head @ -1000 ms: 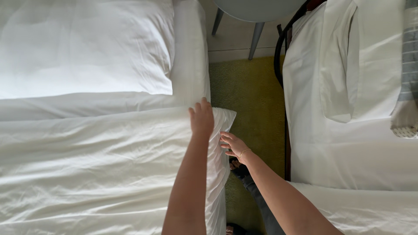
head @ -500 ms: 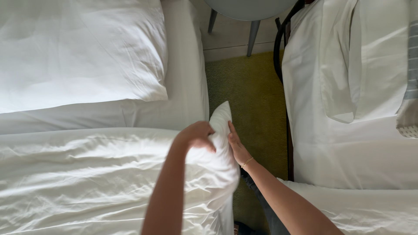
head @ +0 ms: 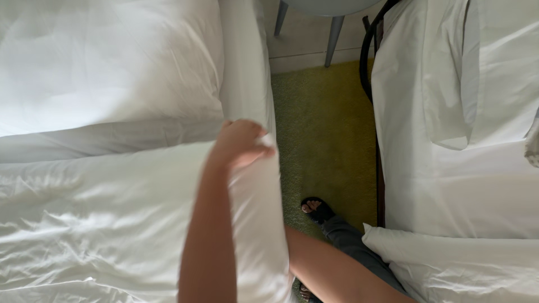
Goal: The person makes a single bed by smoothing and tucking the white fitted sheet and top sheet, then arranging the pillows at the head of the bed. The person works by hand without tools, moving around the bed to adjust the linens.
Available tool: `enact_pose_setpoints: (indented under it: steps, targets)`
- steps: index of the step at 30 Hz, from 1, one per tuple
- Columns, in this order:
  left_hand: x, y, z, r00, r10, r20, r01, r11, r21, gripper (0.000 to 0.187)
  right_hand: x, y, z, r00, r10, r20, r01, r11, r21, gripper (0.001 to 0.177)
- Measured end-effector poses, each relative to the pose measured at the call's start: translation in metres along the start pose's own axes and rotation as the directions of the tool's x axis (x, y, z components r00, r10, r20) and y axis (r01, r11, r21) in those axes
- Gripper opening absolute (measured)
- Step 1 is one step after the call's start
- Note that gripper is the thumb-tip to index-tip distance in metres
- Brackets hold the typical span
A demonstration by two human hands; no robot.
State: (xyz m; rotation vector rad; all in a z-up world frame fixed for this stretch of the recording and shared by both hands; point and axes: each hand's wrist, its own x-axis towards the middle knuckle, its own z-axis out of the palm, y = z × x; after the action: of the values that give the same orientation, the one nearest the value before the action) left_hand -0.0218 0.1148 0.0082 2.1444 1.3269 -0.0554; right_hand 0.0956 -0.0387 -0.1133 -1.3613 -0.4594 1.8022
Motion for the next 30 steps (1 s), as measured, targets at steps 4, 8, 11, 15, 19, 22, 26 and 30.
enact_pose_setpoints:
  steps: [4,8,11,15,19,22,26,30]
  targets:
    - [0.054,0.004,0.091,0.910,-0.404,-0.090,0.399,0.914,-0.068,0.017,0.015,0.017,-0.016,0.985,0.174,-0.017,-0.154,0.913,0.378,0.094]
    - [0.073,-0.006,0.147,0.886,-0.356,-0.297,0.364,0.931,-0.031,0.010,-0.004,0.050,-0.089,0.918,0.389,0.071,-0.370,0.782,0.502,0.093]
    - [0.078,-0.003,0.157,0.880,-0.342,-0.329,0.372,0.928,0.030,0.009,-0.015,0.103,-0.118,0.933,0.344,0.110,-0.311,0.920,-0.239,0.084]
    - [0.060,0.015,0.159,0.865,-0.450,-0.223,0.455,0.890,-0.031,0.015,-0.010,0.138,-0.129,0.949,0.261,0.177,-0.223,0.952,-0.209,0.075]
    - [0.001,0.029,0.172,0.766,-0.357,-0.535,0.327,0.932,-0.154,0.059,0.002,0.107,-0.123,0.902,0.431,0.003,-0.419,0.877,-0.235,0.079]
    - [-0.073,0.029,0.196,0.671,-0.499,-0.549,0.516,0.845,-0.138,0.057,0.015,0.059,-0.115,0.882,0.465,0.077,-0.449,0.878,-0.167,0.091]
    - [-0.138,0.043,0.243,0.615,-0.576,-0.538,0.569,0.797,-0.202,0.057,0.063,0.003,-0.083,0.980,0.197,0.010,-0.195,0.974,-0.117,0.092]
    - [-0.146,0.055,0.283,0.677,-0.456,-0.577,0.500,0.861,-0.095,0.058,0.103,-0.013,-0.055,0.973,-0.003,-0.230,-0.075,0.941,-0.330,0.075]
